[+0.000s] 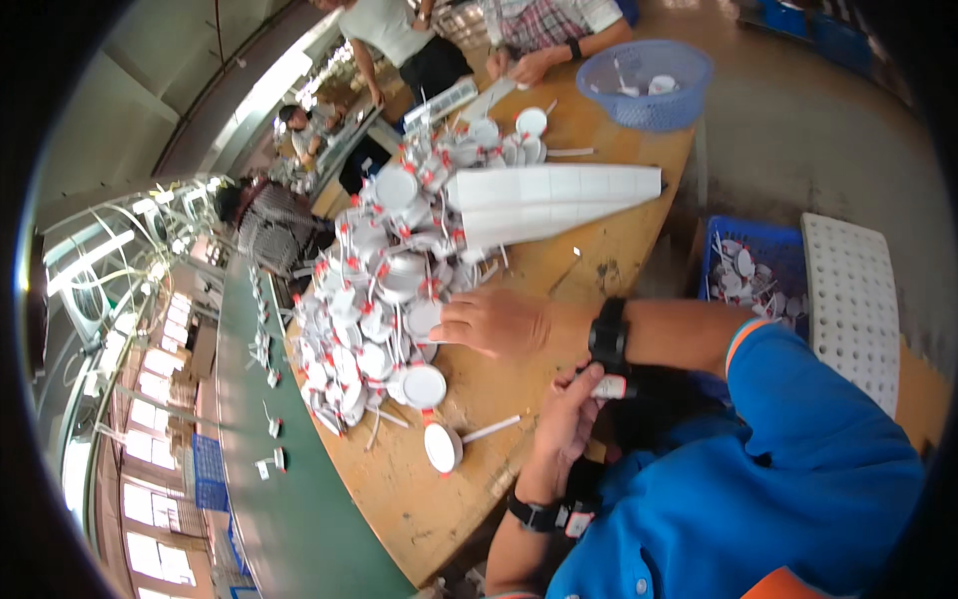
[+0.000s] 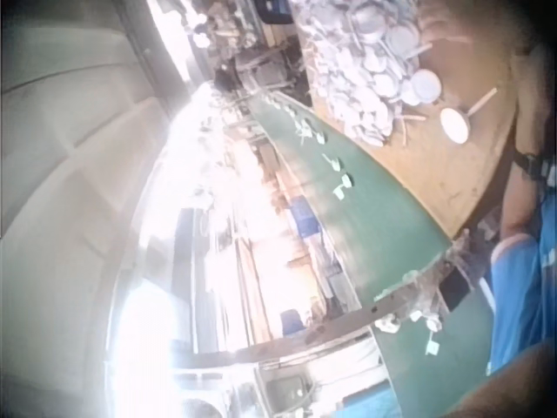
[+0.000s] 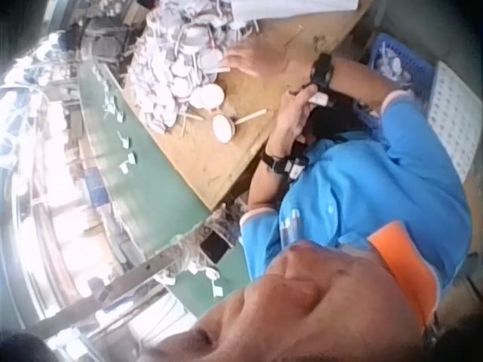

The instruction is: Assembling, labeling, and organizing LED light fixtures on a factory production line.

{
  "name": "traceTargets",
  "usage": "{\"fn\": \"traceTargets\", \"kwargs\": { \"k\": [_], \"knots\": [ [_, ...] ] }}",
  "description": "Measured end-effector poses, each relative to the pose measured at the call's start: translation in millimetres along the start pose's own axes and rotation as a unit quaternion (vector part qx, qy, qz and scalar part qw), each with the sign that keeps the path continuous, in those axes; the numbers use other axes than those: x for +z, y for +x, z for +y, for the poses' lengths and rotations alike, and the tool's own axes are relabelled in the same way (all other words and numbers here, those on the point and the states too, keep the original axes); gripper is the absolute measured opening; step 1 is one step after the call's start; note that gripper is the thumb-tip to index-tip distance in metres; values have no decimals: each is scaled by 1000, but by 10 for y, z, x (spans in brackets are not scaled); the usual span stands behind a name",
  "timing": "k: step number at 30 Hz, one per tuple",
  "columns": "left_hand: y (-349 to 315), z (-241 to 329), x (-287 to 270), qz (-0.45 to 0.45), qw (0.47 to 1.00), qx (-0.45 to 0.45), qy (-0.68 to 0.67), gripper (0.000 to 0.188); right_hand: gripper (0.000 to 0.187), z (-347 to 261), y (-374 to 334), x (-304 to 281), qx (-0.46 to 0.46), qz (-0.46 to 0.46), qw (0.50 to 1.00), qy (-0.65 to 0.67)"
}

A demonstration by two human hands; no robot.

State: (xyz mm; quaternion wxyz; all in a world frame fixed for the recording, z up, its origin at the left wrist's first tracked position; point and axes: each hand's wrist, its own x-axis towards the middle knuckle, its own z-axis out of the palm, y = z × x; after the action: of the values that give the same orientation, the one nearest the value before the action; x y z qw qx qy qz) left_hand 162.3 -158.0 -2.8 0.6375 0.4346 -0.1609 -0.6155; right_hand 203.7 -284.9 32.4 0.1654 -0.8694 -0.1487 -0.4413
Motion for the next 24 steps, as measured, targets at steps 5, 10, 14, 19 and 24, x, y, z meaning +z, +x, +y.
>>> {"fn": "traceTargets", "kwargs": {
  "k": [5, 10, 14, 19, 24],
  "knots": [
    [-108, 92, -78, -5, 997, 52, 55, 45, 32, -117, -17, -36, -36, -59, 998, 9],
    [-511, 903, -524, -119, 952, 218, -178, 50, 22, -256, -55, -270, 235, 32, 936, 260],
    [-705, 1377, -840, -56, 841, 401, -359, 36, 39, -607, -131, -157, 345, -216, 703, 584],
    [-616, 1469, -890, 234, 780, 562, -146, 33, 75, -1175, -231, 53, 324, -268, 656, 627],
    [-665, 1456, -806, 337, 715, 612, -25, 30, 75, -1280, -254, 384, 381, -255, 616, 640]
  ]
}}
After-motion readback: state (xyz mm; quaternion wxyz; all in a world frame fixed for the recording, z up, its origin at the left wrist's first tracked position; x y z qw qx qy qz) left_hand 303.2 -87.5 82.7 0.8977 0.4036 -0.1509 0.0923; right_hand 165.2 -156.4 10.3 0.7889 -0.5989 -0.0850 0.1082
